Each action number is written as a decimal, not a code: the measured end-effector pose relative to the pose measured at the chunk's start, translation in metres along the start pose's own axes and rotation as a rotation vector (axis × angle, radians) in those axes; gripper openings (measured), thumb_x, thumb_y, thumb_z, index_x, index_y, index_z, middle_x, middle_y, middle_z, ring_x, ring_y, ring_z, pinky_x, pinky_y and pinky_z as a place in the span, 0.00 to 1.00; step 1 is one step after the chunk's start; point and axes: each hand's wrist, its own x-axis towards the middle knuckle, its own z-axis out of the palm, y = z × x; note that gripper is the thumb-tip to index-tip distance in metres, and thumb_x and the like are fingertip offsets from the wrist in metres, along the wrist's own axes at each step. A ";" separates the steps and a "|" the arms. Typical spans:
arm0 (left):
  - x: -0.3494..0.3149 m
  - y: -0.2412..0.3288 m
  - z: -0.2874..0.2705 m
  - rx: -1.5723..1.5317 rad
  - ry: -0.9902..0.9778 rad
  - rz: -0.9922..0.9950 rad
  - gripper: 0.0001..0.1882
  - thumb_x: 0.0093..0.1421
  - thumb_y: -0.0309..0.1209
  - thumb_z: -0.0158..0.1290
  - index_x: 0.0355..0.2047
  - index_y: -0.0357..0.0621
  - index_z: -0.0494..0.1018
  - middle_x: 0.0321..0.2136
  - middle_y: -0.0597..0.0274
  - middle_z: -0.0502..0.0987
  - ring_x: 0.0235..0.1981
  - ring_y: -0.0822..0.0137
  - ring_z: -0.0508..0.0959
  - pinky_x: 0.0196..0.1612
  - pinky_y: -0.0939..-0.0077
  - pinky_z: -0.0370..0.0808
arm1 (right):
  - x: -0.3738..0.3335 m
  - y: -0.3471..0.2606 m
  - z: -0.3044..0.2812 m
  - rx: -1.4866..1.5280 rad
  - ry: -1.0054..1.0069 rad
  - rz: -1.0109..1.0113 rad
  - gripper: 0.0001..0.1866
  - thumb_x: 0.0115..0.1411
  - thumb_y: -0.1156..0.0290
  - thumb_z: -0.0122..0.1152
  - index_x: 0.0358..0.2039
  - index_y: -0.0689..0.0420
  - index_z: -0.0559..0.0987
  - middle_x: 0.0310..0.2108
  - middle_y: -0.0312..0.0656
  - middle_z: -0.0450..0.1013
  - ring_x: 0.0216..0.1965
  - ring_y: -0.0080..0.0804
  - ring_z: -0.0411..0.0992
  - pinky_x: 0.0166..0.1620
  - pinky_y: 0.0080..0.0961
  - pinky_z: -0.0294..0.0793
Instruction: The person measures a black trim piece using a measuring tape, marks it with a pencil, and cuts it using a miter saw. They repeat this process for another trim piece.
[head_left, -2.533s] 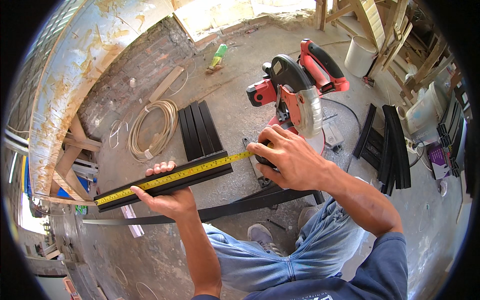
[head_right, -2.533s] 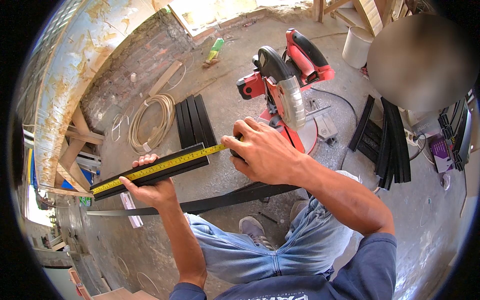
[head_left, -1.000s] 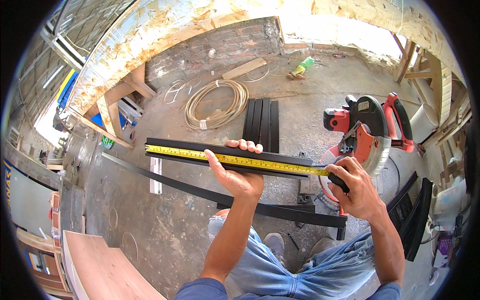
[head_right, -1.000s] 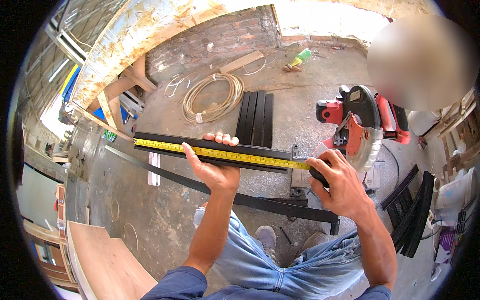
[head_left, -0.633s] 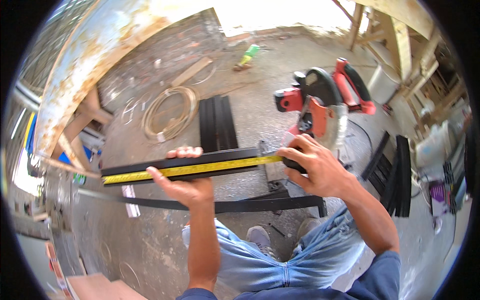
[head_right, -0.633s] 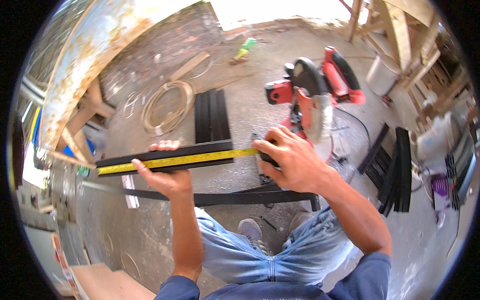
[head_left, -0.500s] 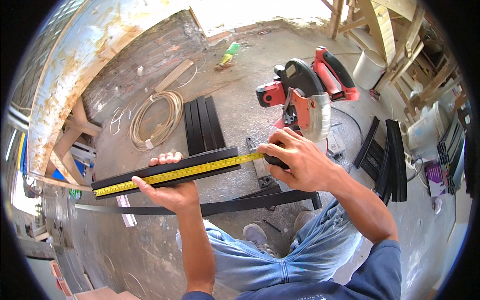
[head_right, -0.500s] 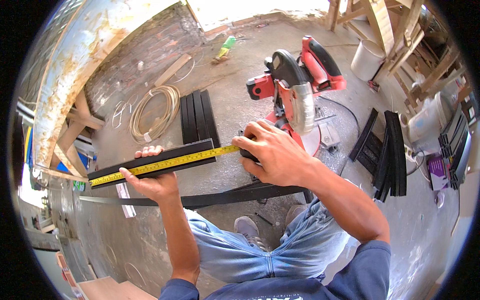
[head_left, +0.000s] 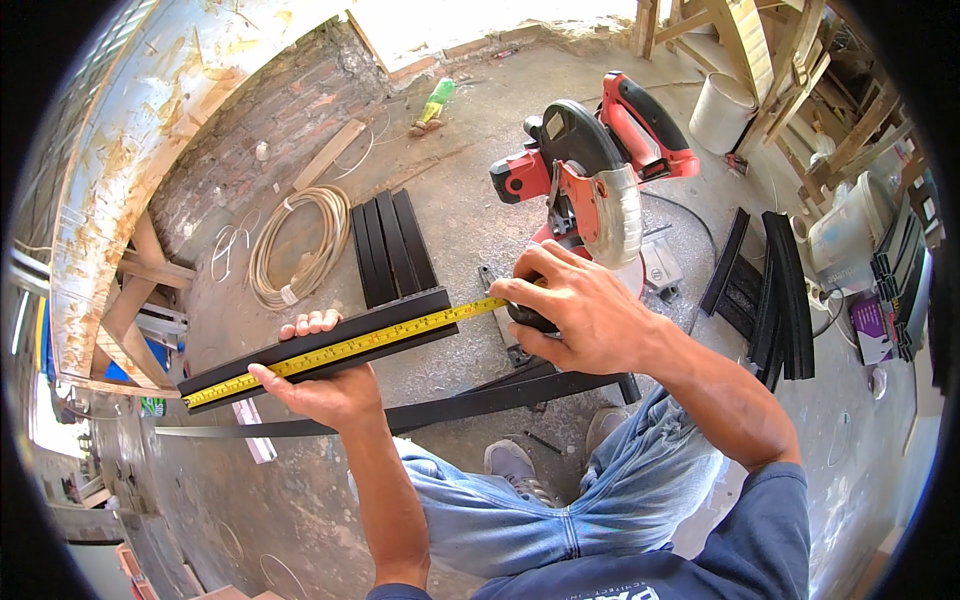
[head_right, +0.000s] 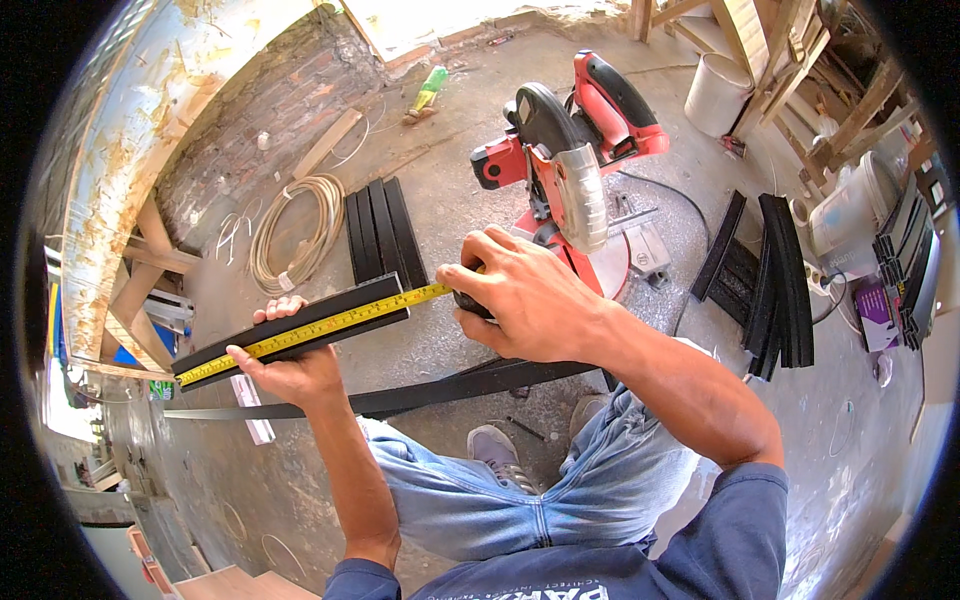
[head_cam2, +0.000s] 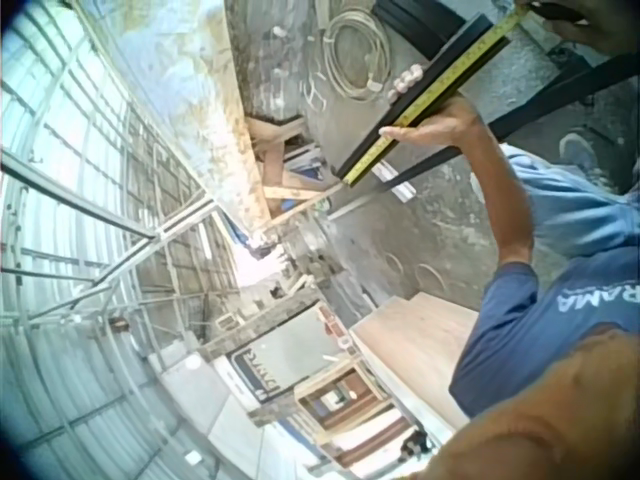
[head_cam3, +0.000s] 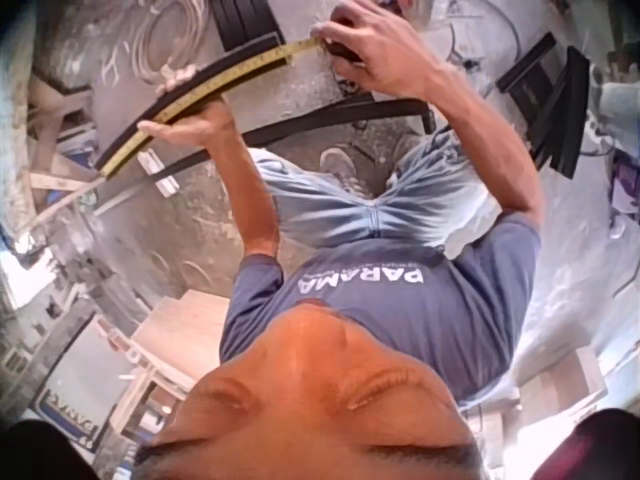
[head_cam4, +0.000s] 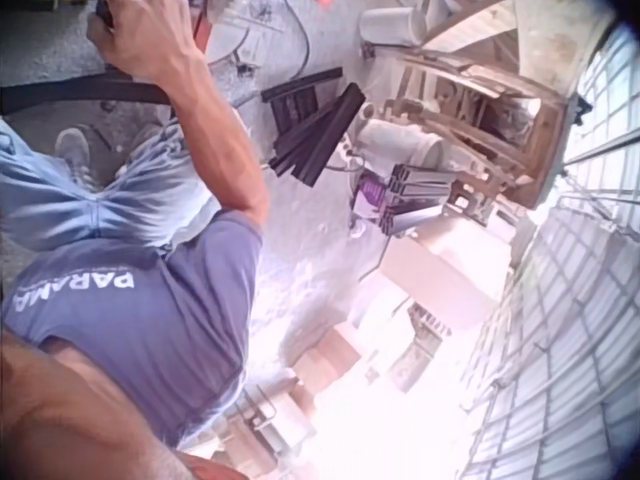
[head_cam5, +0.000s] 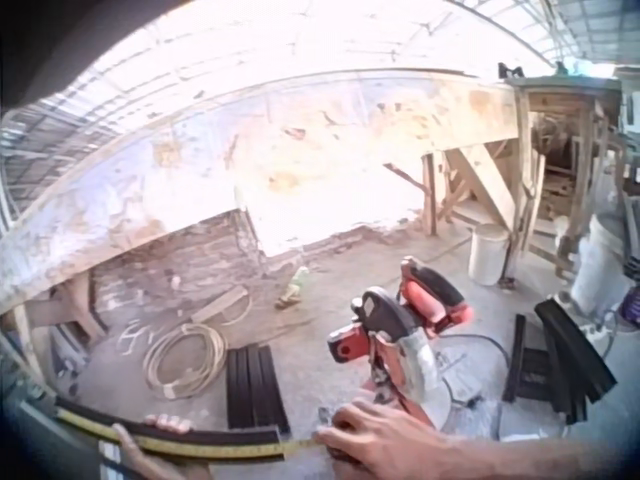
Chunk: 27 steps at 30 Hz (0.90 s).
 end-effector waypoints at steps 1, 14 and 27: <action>0.000 -0.001 -0.001 0.000 0.001 -0.003 0.31 0.67 0.59 0.45 0.37 0.38 0.69 0.31 0.58 0.65 0.37 0.61 0.66 0.50 0.65 0.69 | 0.000 0.001 0.000 0.000 0.000 0.003 0.23 0.53 0.68 0.66 0.51 0.60 0.76 0.40 0.47 0.71 0.43 0.44 0.72 0.47 0.40 0.74; 0.001 0.000 -0.005 0.036 0.041 0.004 0.30 0.67 0.61 0.45 0.37 0.42 0.70 0.31 0.59 0.67 0.38 0.60 0.70 0.49 0.66 0.73 | -0.001 0.001 0.000 -0.022 -0.002 0.002 0.22 0.53 0.68 0.67 0.49 0.58 0.76 0.39 0.46 0.69 0.40 0.41 0.72 0.44 0.38 0.75; 0.002 0.000 -0.004 0.039 0.036 0.003 0.31 0.67 0.62 0.43 0.37 0.41 0.71 0.31 0.58 0.68 0.38 0.60 0.70 0.48 0.66 0.73 | 0.000 0.002 0.001 -0.021 -0.002 -0.003 0.23 0.53 0.68 0.67 0.50 0.58 0.76 0.39 0.46 0.69 0.40 0.41 0.72 0.44 0.39 0.75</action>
